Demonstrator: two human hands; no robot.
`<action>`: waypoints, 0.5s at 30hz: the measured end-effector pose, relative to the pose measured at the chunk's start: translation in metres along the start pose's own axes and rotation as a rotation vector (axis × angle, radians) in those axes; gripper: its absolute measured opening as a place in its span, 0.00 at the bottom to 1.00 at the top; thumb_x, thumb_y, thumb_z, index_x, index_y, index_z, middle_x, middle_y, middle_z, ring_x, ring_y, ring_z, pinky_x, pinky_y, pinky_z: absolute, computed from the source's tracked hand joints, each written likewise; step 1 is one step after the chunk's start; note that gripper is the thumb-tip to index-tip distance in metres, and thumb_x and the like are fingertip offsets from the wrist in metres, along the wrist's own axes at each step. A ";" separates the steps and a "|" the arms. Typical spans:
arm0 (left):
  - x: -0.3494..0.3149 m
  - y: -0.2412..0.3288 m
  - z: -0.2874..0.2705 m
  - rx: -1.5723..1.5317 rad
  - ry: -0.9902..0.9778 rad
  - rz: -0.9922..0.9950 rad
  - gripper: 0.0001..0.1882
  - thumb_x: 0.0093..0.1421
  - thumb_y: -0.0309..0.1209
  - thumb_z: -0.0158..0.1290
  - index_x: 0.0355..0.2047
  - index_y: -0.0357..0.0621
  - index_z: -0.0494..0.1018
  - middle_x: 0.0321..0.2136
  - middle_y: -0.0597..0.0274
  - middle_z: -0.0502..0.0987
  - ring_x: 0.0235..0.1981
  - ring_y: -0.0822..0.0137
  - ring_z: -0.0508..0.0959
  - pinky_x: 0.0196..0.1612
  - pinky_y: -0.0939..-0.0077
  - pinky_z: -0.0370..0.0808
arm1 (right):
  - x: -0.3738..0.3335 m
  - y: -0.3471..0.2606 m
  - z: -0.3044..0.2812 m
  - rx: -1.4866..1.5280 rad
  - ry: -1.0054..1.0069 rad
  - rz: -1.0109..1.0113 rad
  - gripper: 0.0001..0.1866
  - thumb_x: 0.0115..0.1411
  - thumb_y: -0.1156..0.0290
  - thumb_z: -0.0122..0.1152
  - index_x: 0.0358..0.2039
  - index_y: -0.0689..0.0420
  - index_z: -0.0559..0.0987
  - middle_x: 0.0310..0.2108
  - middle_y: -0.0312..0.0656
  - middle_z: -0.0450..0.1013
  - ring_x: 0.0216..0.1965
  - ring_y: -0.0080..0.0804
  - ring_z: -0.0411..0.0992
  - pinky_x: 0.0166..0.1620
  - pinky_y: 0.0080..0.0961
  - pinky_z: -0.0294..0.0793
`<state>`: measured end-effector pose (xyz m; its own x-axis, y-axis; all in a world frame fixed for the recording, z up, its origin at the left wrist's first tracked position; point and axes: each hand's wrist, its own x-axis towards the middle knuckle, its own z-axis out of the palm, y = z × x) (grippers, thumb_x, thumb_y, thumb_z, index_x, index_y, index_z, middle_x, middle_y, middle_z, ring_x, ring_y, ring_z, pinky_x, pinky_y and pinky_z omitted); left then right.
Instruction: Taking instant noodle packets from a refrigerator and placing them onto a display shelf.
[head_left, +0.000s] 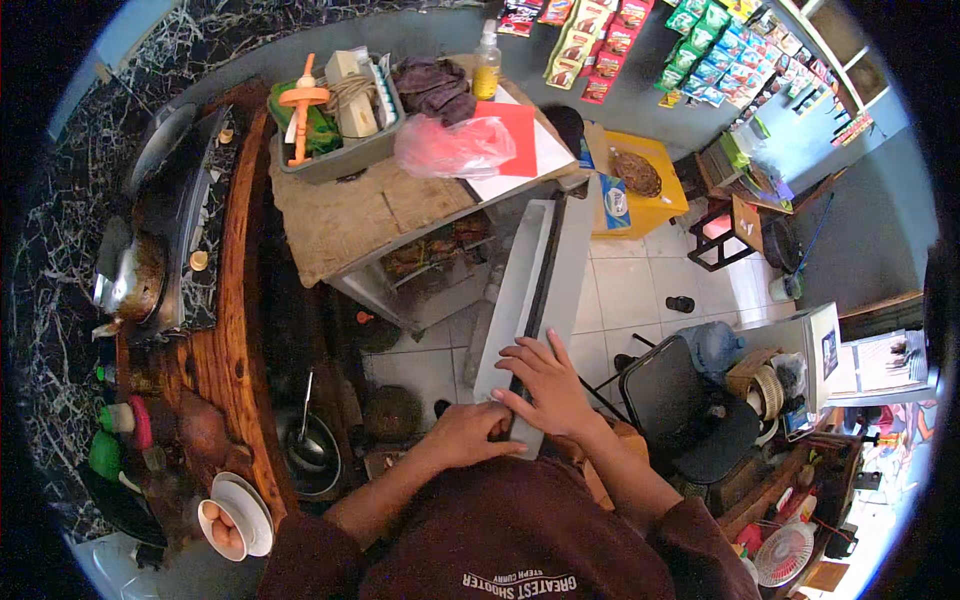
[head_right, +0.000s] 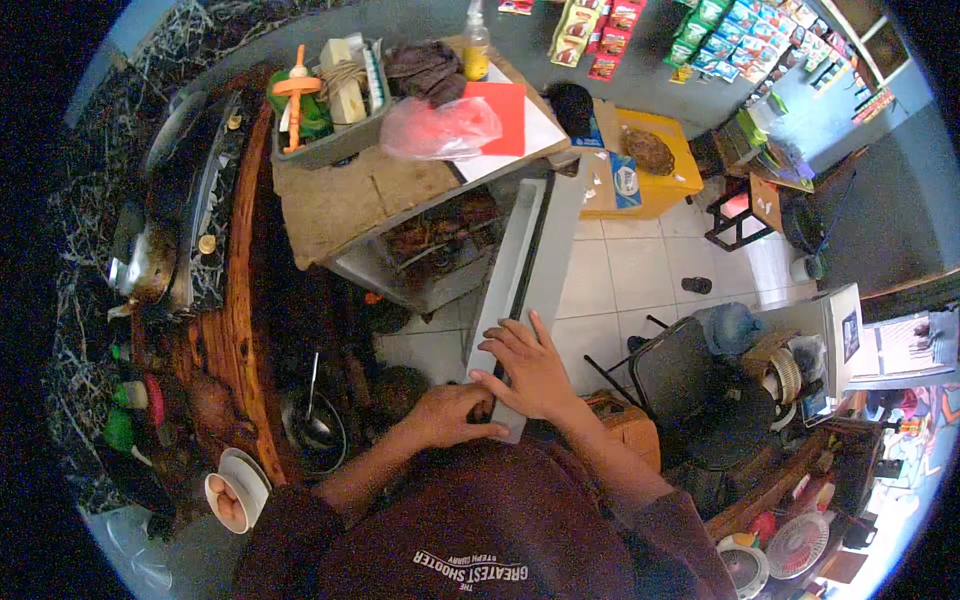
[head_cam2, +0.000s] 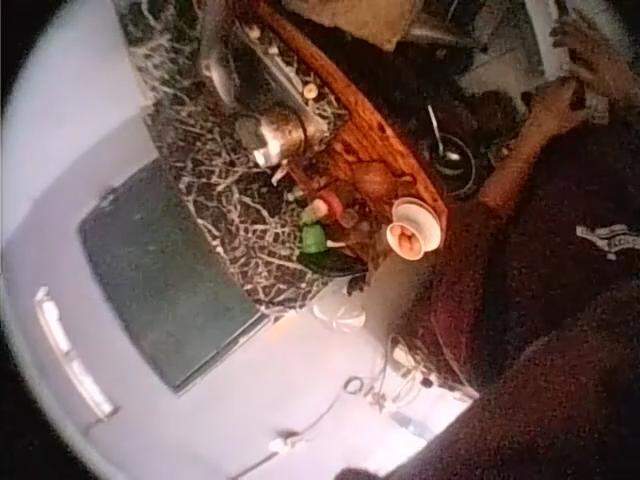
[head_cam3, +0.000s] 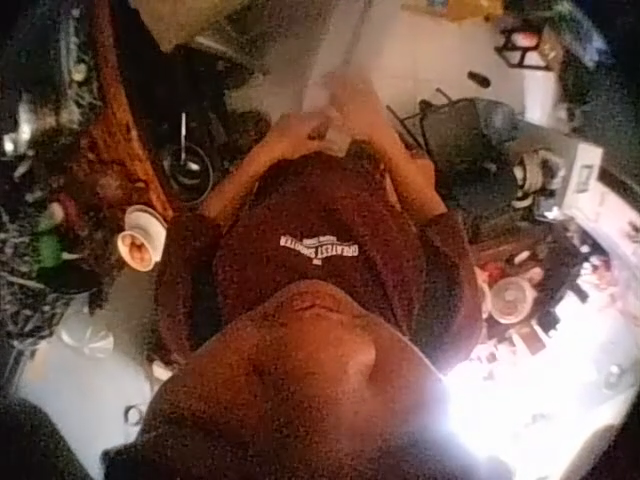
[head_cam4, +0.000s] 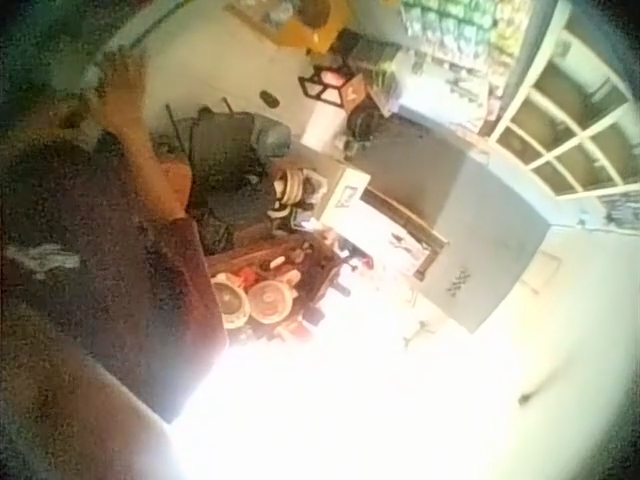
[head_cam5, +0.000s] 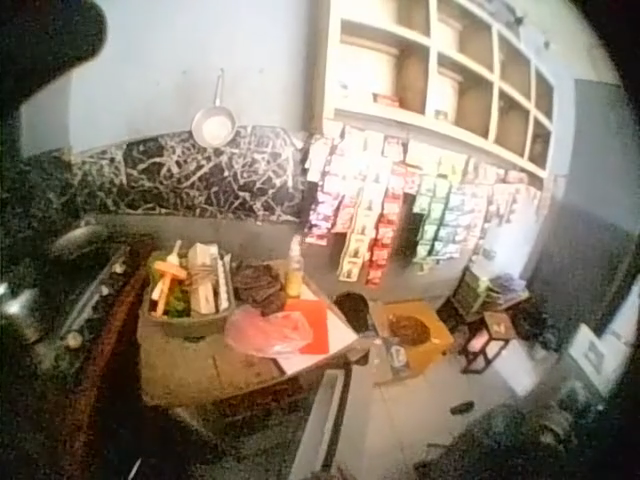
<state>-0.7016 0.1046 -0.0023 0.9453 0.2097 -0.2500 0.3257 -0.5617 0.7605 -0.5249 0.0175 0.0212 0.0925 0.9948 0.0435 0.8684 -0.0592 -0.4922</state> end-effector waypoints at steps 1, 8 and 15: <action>0.007 0.007 0.002 0.007 -0.085 0.054 0.28 0.54 0.60 0.58 0.30 0.45 0.70 0.28 0.61 0.76 0.29 0.57 0.79 0.33 0.60 0.73 | -0.009 0.007 -0.006 0.001 -0.010 -0.003 0.22 0.63 0.49 0.52 0.48 0.52 0.76 0.55 0.40 0.70 0.64 0.41 0.59 0.70 0.51 0.39; 0.040 0.036 0.030 -0.070 -0.039 0.066 0.24 0.58 0.56 0.57 0.29 0.46 0.71 0.26 0.62 0.77 0.28 0.58 0.79 0.32 0.63 0.73 | -0.065 0.063 -0.047 -0.009 -0.064 0.010 0.23 0.62 0.50 0.56 0.51 0.50 0.76 0.63 0.38 0.64 0.68 0.37 0.55 0.71 0.49 0.41; 0.068 0.045 0.051 -0.124 0.009 -0.048 0.21 0.58 0.51 0.59 0.31 0.45 0.71 0.26 0.61 0.77 0.27 0.61 0.79 0.32 0.65 0.74 | -0.099 0.131 -0.097 -0.115 -0.068 0.083 0.25 0.61 0.51 0.59 0.55 0.48 0.75 0.69 0.36 0.57 0.70 0.35 0.53 0.71 0.48 0.42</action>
<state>-0.6215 0.0531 -0.0158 0.9283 0.2417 -0.2824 0.3649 -0.4475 0.8165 -0.3727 -0.0969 0.0365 0.1367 0.9891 -0.0541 0.9096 -0.1470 -0.3887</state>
